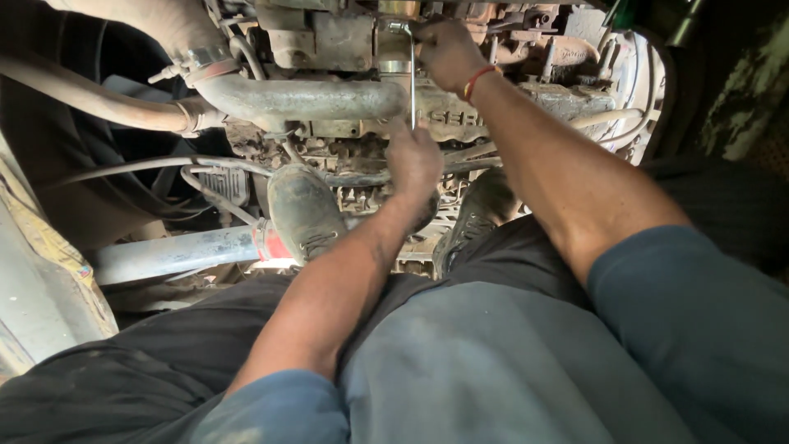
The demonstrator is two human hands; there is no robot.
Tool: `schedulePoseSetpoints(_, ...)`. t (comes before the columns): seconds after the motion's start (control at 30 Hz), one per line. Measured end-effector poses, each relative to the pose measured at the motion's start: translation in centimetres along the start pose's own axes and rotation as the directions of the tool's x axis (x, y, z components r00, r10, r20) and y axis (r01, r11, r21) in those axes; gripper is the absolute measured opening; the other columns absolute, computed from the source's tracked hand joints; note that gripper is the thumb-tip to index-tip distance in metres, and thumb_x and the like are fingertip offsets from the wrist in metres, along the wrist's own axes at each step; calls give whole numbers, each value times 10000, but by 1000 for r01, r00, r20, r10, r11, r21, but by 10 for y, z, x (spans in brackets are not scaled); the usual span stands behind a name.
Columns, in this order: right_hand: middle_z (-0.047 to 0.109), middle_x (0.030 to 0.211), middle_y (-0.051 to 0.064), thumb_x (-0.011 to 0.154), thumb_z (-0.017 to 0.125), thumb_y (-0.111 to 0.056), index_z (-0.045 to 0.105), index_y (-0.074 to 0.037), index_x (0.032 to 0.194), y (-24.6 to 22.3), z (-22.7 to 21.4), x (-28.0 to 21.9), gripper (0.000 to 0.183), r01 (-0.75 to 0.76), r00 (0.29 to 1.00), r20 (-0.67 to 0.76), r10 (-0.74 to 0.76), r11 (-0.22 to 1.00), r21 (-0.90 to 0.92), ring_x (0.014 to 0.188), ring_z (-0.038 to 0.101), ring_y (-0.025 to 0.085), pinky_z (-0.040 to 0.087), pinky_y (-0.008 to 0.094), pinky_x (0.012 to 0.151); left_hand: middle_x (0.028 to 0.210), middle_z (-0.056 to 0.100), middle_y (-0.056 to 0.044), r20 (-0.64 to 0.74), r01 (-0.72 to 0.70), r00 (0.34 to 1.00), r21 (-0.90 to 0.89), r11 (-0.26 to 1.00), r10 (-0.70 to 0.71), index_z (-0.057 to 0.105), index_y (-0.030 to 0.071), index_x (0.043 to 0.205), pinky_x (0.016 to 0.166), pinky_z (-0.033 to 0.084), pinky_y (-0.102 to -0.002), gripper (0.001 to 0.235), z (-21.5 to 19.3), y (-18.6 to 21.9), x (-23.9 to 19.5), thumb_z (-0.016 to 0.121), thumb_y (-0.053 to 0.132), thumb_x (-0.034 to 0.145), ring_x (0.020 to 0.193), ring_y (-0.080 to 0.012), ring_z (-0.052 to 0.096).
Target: The person works under a vehicle, using a wrench to tighten bolts on the engine block. They repeatedly reposition the wrench and adjust their grip to apply torque to different fasteners within the confined space.
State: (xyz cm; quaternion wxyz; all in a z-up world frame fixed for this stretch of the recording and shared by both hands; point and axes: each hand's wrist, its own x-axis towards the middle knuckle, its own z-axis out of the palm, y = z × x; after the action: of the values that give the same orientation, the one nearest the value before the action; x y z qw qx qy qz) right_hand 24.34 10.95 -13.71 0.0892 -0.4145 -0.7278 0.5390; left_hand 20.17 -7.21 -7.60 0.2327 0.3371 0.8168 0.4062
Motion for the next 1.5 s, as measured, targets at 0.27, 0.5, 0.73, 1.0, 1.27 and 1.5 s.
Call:
schedulePoseSetpoints(0.27,714,917,250,946,678,-181,722,18,974,33,7,22,206,333,941,49,-336,888,-317,890,692,421,542,470,759,873,723,-173,82,-156,986,137,978,146,668,68,1009,713,575,-480,346,-20,92,106,575,398,1057,776,-347,728)
schedulePoseSetpoints(0.5,717,912,245,856,671,-198,717,-51,969,43,15,26,191,181,982,77,-172,973,-140,855,687,407,552,462,775,871,667,-141,331,-624,775,273,732,538,601,97,1041,645,529,-491,152,-57,81,101,655,238,1026,759,-355,669)
schedulePoseSetpoints(0.73,715,959,260,893,586,-49,735,-5,899,30,17,14,155,186,981,-13,-194,957,-222,881,680,414,544,466,813,937,689,-168,407,-720,687,271,639,602,611,31,1107,665,550,-513,280,-51,54,139,675,28,834,815,-397,683)
schedulePoseSetpoints(1.0,729,1000,244,951,650,-118,725,6,1011,54,26,24,157,241,968,13,-249,922,-302,942,685,401,550,449,867,802,715,-246,663,-589,692,291,754,284,707,13,906,609,565,-510,193,-25,85,199,762,178,822,718,-415,715)
schedulePoseSetpoints(1.27,760,939,127,821,716,-33,725,30,1015,17,15,16,204,15,985,-154,79,848,530,808,723,265,597,389,679,855,721,-235,569,-661,705,311,683,424,626,35,994,704,539,-557,251,-32,104,195,715,73,762,835,-455,684)
schedulePoseSetpoints(1.5,731,833,85,844,725,-57,712,54,1026,-11,2,17,213,-384,824,94,559,428,818,636,670,169,550,321,529,938,636,-169,652,-740,590,200,642,477,533,67,1055,674,533,-525,188,-63,58,105,629,21,900,836,-393,673)
